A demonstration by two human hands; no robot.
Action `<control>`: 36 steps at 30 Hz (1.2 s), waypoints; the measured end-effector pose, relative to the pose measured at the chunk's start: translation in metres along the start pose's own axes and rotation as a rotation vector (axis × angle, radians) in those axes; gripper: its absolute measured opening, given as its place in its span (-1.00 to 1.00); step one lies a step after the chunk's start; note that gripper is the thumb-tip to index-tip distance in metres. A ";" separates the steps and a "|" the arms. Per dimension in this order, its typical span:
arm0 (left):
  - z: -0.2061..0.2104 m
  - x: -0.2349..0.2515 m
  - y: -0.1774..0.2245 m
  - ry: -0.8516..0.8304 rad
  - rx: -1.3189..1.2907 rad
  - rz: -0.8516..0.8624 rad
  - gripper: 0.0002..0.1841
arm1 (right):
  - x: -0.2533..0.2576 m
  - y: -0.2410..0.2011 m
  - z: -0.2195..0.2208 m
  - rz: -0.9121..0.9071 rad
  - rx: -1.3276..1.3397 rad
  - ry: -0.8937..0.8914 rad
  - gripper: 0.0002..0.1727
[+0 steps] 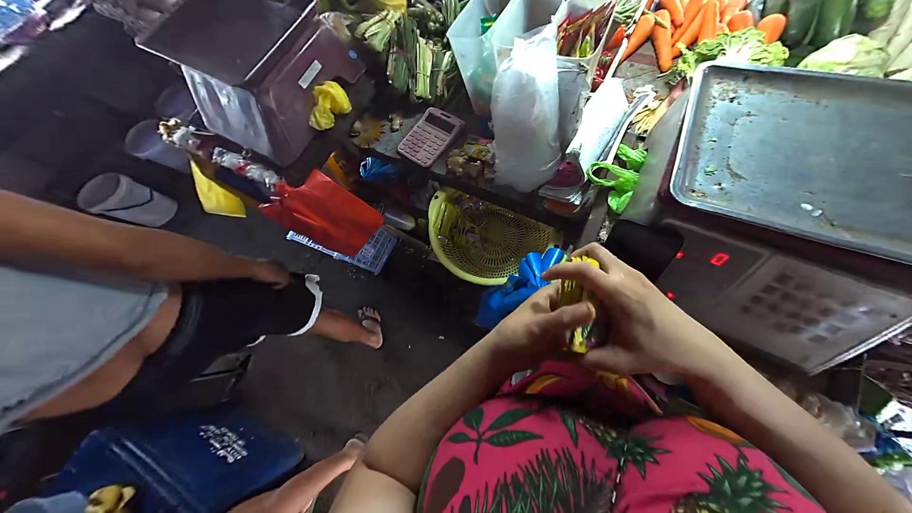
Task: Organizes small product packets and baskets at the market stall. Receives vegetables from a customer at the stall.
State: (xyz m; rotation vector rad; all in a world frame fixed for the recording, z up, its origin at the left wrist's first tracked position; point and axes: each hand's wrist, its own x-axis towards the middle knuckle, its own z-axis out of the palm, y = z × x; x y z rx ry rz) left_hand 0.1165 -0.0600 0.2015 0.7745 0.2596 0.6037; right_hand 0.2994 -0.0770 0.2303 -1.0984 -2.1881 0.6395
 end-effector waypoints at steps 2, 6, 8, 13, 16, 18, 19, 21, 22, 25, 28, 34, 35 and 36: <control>-0.004 -0.008 0.006 0.112 -0.077 -0.087 -0.71 | 0.009 0.003 0.009 0.097 0.006 -0.056 -0.06; -0.035 -0.026 0.019 0.259 -0.115 -0.237 -0.83 | 0.036 0.020 0.010 0.148 0.348 -0.399 0.06; -0.055 -0.037 0.026 0.200 -0.142 -0.262 -0.81 | 0.049 0.033 0.013 0.104 0.543 -0.517 -0.24; -0.077 -0.045 0.042 0.408 0.116 -0.044 -0.58 | 0.072 0.022 0.042 0.353 0.578 -0.311 -0.53; -0.084 -0.037 0.045 0.679 0.539 0.046 -0.53 | 0.089 0.012 0.065 0.601 0.549 -0.085 -0.37; -0.095 -0.030 0.049 0.714 0.764 0.037 -0.54 | 0.097 0.011 0.074 0.660 0.677 -0.038 -0.26; -0.102 -0.027 0.055 0.696 0.852 0.023 -0.55 | 0.100 0.012 0.075 0.674 0.762 -0.024 -0.21; -0.118 -0.016 0.071 0.649 1.000 -0.010 -0.57 | 0.102 0.016 0.073 0.684 0.823 0.010 -0.11; -0.127 -0.007 0.078 0.647 1.049 -0.032 -0.57 | 0.101 0.016 0.070 0.688 0.785 0.026 -0.06; -0.161 0.029 0.090 0.709 1.152 -0.222 -0.53 | 0.093 0.007 0.056 0.669 0.558 0.093 -0.01; -0.193 0.057 0.069 0.751 1.373 -0.431 -0.38 | 0.076 -0.007 0.042 0.621 0.452 0.176 -0.05; -0.218 0.083 0.001 0.782 1.617 -0.644 -0.43 | 0.038 -0.019 0.021 0.539 0.408 0.200 -0.19; -0.220 0.083 -0.005 0.785 1.674 -0.670 -0.44 | 0.032 -0.021 0.019 0.503 0.407 0.185 -0.21; -0.222 0.082 -0.009 0.786 1.709 -0.665 -0.44 | 0.026 -0.023 0.017 0.468 0.403 0.171 -0.22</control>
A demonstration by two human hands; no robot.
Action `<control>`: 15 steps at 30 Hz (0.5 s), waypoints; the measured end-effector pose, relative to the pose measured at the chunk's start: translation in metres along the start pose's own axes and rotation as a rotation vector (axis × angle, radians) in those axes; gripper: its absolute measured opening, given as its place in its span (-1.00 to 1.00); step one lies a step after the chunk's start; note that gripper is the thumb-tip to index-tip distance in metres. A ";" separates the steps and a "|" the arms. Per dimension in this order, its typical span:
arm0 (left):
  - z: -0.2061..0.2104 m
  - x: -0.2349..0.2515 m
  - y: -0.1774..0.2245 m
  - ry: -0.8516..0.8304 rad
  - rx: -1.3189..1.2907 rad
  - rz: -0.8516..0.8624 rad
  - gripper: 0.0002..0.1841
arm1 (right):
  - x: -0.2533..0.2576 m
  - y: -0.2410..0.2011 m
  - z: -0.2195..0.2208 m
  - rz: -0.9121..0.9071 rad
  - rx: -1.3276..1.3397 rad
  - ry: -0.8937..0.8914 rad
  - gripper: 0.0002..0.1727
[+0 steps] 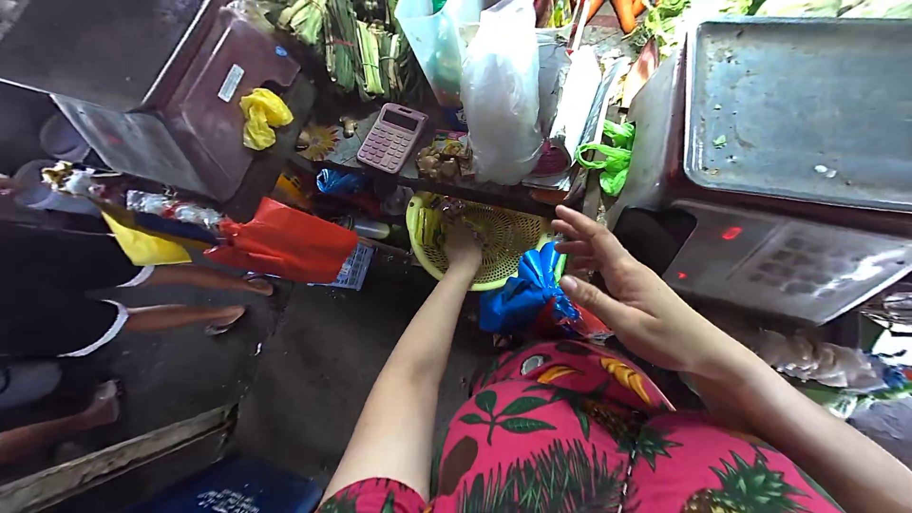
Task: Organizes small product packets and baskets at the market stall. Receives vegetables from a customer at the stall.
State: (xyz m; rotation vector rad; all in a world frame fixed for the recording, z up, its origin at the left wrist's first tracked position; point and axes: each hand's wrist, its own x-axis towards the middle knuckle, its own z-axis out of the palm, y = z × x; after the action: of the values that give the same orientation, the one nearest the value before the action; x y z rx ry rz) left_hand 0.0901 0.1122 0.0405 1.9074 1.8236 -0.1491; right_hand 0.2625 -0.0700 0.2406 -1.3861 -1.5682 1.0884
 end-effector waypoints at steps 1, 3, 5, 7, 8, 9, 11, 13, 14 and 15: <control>0.002 0.001 -0.001 0.015 0.023 0.004 -0.42 | -0.005 -0.001 -0.002 -0.024 -0.007 -0.010 -0.23; 0.004 0.003 -0.004 0.036 0.038 0.020 -0.28 | -0.013 -0.002 -0.005 -0.063 -0.026 -0.006 -0.24; 0.005 0.003 -0.004 0.044 0.052 0.025 -0.15 | -0.018 -0.003 -0.009 -0.102 -0.030 0.008 -0.25; 0.008 0.001 -0.003 0.047 0.084 0.036 -0.19 | -0.022 -0.003 -0.013 -0.127 -0.035 0.035 -0.25; 0.011 0.001 -0.004 0.068 0.096 0.054 -0.25 | -0.023 -0.003 -0.015 -0.139 -0.038 0.050 -0.26; 0.016 0.002 -0.005 0.100 0.123 0.078 -0.33 | -0.025 -0.002 -0.017 -0.150 -0.041 0.063 -0.26; 0.026 0.003 -0.007 0.158 0.139 0.140 -0.41 | -0.028 -0.003 -0.020 -0.167 -0.049 0.081 -0.25; 0.032 0.001 -0.007 0.160 0.157 0.191 -0.38 | -0.030 -0.003 -0.023 -0.169 -0.061 0.095 -0.25; 0.035 0.000 -0.006 0.152 0.153 0.229 -0.35 | -0.031 -0.003 -0.024 -0.171 -0.068 0.101 -0.26; 0.037 0.000 -0.006 0.124 0.141 0.288 -0.33 | -0.032 -0.002 -0.024 -0.169 -0.072 0.104 -0.26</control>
State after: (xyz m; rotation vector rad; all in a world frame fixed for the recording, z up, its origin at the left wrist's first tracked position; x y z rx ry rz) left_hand 0.0937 0.0967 0.0066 2.3004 1.6274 -0.0639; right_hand 0.2881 -0.0991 0.2512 -1.3094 -1.6302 0.8533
